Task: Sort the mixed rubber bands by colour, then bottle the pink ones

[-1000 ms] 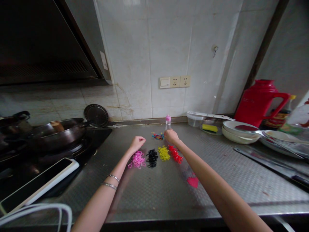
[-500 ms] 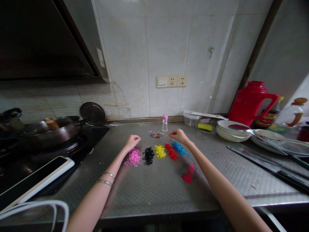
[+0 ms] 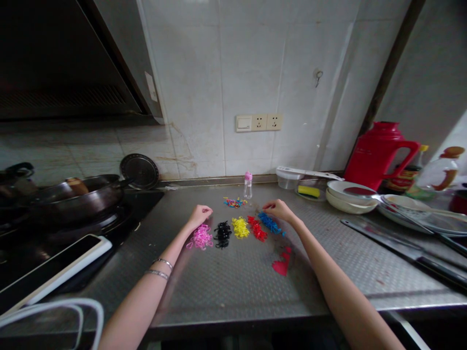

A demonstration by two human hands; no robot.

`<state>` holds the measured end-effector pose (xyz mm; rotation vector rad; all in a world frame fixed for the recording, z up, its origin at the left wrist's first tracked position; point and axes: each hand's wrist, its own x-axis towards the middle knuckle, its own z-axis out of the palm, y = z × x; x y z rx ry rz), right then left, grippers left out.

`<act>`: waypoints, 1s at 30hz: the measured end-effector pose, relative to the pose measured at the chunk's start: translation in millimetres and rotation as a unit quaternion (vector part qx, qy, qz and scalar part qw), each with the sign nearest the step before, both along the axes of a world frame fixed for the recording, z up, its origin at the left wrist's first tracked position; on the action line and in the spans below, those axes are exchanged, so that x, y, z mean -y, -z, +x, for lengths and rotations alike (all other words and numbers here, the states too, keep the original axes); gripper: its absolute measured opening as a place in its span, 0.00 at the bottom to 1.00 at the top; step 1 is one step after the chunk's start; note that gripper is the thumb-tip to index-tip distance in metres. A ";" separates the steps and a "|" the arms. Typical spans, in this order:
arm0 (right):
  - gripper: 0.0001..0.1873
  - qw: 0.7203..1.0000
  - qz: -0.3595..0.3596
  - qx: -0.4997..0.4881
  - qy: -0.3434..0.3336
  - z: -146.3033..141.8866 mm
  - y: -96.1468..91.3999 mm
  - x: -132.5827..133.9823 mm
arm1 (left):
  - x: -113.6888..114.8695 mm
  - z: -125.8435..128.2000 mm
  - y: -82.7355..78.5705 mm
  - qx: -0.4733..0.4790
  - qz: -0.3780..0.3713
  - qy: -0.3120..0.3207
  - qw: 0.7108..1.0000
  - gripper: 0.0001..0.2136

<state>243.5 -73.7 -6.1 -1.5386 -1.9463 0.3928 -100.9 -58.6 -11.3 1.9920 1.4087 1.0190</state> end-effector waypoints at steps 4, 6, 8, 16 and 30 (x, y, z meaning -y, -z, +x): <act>0.13 0.999 0.038 0.009 0.029 1.5 -0.6 1.8 | -0.9 2.3 0.9 -0.012 0.017 -0.020 1.000 0.10; 0.13 0.998 0.050 0.015 0.041 2.4 -0.3 2.0 | -4.5 2.9 0.2 -0.020 0.040 -0.031 0.999 0.10; 0.14 0.997 0.056 0.019 0.047 3.3 1.0 1.3 | -10.7 4.0 -0.8 -0.028 0.059 -0.037 0.997 0.09; 0.14 0.997 0.054 0.020 0.059 3.3 5.9 -1.5 | -42.7 30.1 -5.7 -0.099 0.063 -0.040 0.992 0.09; 0.14 0.996 0.063 0.026 0.059 3.7 10.4 -3.7 | -49.8 64.7 -5.2 -0.136 0.035 -0.049 0.989 0.07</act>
